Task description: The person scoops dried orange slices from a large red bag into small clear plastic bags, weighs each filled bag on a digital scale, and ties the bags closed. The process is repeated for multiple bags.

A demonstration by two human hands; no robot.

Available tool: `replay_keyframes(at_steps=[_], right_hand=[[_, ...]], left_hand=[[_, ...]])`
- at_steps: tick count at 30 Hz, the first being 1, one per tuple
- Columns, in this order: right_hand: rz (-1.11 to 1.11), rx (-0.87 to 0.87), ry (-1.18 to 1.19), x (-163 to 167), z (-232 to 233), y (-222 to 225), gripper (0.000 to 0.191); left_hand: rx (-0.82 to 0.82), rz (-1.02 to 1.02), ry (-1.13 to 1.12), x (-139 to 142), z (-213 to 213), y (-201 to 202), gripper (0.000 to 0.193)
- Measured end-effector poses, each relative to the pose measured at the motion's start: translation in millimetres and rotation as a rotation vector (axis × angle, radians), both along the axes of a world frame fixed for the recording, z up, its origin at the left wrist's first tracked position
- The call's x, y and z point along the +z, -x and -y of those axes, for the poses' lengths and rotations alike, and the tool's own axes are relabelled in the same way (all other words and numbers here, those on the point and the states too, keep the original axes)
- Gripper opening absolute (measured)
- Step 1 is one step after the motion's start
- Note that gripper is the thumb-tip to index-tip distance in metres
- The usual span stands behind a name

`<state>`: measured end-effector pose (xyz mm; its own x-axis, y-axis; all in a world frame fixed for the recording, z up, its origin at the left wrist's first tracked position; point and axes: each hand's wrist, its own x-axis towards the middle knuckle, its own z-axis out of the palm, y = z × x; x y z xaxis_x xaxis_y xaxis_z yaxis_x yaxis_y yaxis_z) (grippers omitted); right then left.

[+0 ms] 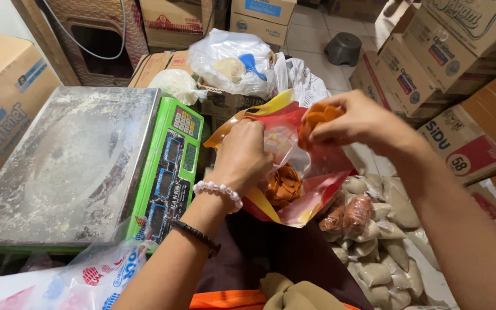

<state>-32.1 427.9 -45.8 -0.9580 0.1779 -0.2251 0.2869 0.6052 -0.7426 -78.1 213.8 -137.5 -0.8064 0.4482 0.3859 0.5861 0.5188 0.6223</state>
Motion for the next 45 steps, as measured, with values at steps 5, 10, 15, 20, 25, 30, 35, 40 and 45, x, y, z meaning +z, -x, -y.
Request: replay_keyframes(at_steps=[5, 10, 15, 20, 25, 30, 35, 40, 45], right_hand=[[-0.061, 0.076, 0.105, 23.1, 14.4, -2.6, 0.039], [-0.080, 0.114, 0.152, 28.2, 33.5, 0.6, 0.040], [0.001, 0.151, 0.086, 18.0, 44.4, 7.7, 0.039], [0.095, 0.201, -0.097, 0.2, 56.0, 20.4, 0.040], [0.113, 0.115, -0.413, -0.4, 63.6, 23.8, 0.056], [0.116, 0.094, -0.408, 5.9, 71.4, 21.7, 0.052], [0.134, 0.090, -0.333, 11.8, 76.0, 20.8, 0.049], [0.100, 0.047, -0.255, 16.0, 75.3, 18.8, 0.044], [0.096, 0.017, -0.268, 13.2, 73.2, 18.8, 0.044]], left_hand=[[-0.017, -0.010, 0.014, -3.4, -3.3, 3.8, 0.020], [-0.021, -0.020, -0.028, -6.3, -5.8, 7.5, 0.020], [-0.033, 0.017, -0.087, -4.3, -6.8, 5.6, 0.022], [-0.076, 0.061, -0.156, 4.0, -2.2, -2.8, 0.024], [-0.072, 0.150, -0.048, 14.3, 1.9, -6.6, 0.043], [-0.052, 0.116, -0.085, 10.5, 1.3, -7.7, 0.035], [-0.044, 0.148, -0.069, 3.5, 0.0, -3.0, 0.021], [-0.038, 0.134, -0.050, 0.2, -0.3, -1.4, 0.022], [-0.026, 0.135, -0.042, -1.2, -1.1, 0.2, 0.023]])
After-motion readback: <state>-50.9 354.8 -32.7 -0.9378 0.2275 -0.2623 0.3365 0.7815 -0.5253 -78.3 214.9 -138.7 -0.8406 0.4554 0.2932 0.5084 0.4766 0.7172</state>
